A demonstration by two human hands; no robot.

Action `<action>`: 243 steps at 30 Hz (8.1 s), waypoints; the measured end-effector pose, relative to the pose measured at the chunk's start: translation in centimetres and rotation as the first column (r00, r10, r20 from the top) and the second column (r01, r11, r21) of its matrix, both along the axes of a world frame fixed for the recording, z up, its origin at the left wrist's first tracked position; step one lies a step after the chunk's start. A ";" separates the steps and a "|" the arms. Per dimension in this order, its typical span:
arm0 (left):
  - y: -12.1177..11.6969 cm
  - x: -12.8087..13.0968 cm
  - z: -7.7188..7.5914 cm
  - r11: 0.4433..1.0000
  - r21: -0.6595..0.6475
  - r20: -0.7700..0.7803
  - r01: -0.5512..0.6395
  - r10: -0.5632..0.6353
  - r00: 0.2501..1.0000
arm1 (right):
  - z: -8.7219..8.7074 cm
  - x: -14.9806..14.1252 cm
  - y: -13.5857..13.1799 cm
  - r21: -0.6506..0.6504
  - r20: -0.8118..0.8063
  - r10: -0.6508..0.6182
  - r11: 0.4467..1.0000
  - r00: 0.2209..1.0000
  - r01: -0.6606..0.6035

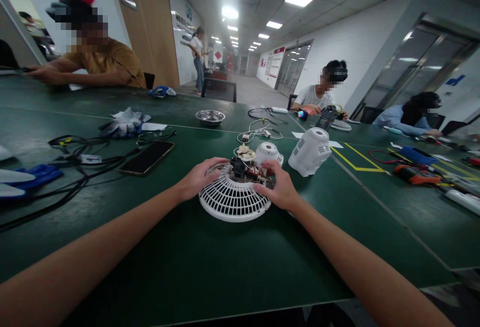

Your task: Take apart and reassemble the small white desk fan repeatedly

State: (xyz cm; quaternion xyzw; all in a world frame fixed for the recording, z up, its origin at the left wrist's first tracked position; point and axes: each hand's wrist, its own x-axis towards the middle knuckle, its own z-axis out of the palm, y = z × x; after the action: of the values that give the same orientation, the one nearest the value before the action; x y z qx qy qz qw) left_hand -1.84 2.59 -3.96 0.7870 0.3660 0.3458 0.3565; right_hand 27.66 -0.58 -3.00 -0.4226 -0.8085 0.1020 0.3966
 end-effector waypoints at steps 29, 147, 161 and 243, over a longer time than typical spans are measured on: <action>-2.4 1.4 2.6 0.944 0.323 -0.343 0.062 0.056 0.938 | -4.2 6.2 8.4 -0.141 0.108 -0.308 0.937 0.945 0.321; -1.9 1.8 2.8 0.962 0.274 -0.396 -0.002 0.115 0.911 | 1.7 -0.8 -0.5 -0.123 -0.021 0.180 0.976 0.983 -0.181; -2.0 1.9 2.7 0.938 0.343 -0.340 -0.042 0.165 0.926 | 1.3 -1.9 -1.5 -0.027 0.153 -0.062 0.997 0.986 0.067; -2.2 2.3 2.3 0.937 0.339 -0.305 -0.087 0.197 0.932 | 1.3 -1.8 -1.2 -0.065 -0.069 0.044 0.997 0.997 -0.048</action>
State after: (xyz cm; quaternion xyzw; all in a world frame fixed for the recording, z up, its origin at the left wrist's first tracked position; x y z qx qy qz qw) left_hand 0.47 0.38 -1.62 0.8525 0.4170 0.2869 0.1308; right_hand 25.85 -1.82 -1.70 -0.4131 -0.8004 0.1520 0.4069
